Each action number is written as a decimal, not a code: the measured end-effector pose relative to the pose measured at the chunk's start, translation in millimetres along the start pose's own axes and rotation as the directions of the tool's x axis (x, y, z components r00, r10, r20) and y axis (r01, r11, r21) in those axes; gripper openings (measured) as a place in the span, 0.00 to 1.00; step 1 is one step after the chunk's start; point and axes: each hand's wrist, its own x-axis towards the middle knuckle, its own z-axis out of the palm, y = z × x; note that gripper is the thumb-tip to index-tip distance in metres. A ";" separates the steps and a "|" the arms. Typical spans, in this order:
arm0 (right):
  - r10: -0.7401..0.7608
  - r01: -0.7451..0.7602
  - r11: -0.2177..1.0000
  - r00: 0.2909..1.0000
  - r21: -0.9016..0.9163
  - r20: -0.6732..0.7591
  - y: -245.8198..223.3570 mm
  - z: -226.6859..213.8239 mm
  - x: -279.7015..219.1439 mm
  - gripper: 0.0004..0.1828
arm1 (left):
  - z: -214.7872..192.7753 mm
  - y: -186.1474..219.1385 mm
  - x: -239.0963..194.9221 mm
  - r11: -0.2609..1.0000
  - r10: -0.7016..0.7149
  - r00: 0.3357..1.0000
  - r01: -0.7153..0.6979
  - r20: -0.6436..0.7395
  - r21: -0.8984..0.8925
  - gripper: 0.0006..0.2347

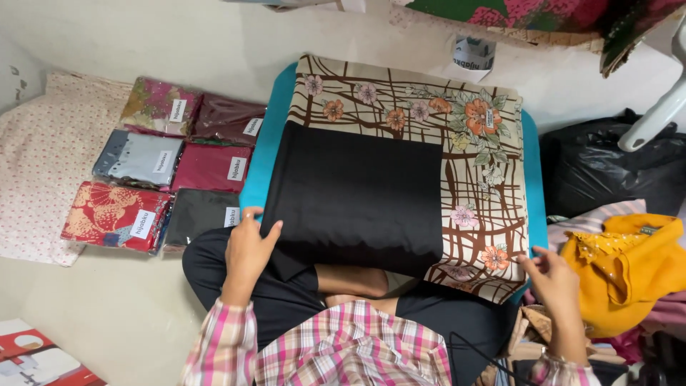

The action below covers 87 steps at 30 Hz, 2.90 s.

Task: The person uses a lint roller on a piece of black fabric and a floral patterned fabric placed on a teal table. They then fold the fabrics together and place the bundle into a clear plastic bag.

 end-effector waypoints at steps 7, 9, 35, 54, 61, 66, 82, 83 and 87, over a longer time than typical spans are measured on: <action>0.097 -0.088 0.988 0.993 0.129 -0.062 22.6 18.5 -34.8 0.25 | 39.4 -40.5 -36.4 0.951 0.013 0.995 -0.043 -0.098 -0.307 0.23; 0.148 -0.100 0.938 0.981 0.331 -0.122 38.3 34.9 -35.1 0.29 | 52.9 -48.6 -42.9 0.662 -0.130 0.991 0.108 0.028 -0.741 0.16; 0.152 -0.348 0.881 0.850 0.320 0.505 152.2 65.1 -16.6 0.22 | -5.7 -94.7 -65.2 0.633 -0.077 0.802 0.498 0.592 -0.593 0.08; -0.368 0.407 0.034 0.854 0.913 -0.367 -125.2 -140.9 60.1 0.17 | -168.3 160.3 77.9 -0.158 0.419 0.901 -0.055 -0.118 -0.986 0.12; -0.247 0.174 0.361 0.965 0.916 -0.086 -20.8 -49.7 93.4 0.14 | -77.0 65.1 82.1 0.167 0.215 0.961 0.138 0.173 -0.976 0.12; -0.058 -0.050 0.761 0.988 0.647 0.144 29.5 23.2 90.9 0.17 | 4.1 8.0 74.6 0.418 -0.101 0.885 0.452 0.454 -0.788 0.13; -0.138 0.106 0.875 0.990 0.473 0.033 4.1 -1.7 32.5 0.17 | -29.4 23.4 32.6 0.789 -0.119 0.954 0.260 0.276 -0.557 0.20; -0.117 0.079 0.900 0.991 0.428 0.063 7.5 0.8 32.9 0.15 | -27.3 21.5 32.5 0.833 -0.124 0.954 0.249 0.272 -0.494 0.22; -0.066 -0.023 0.933 0.970 0.359 0.234 22.9 -3.3 44.9 0.16 | -7.2 2.2 34.2 0.992 -0.102 0.985 0.111 0.139 -0.058 0.23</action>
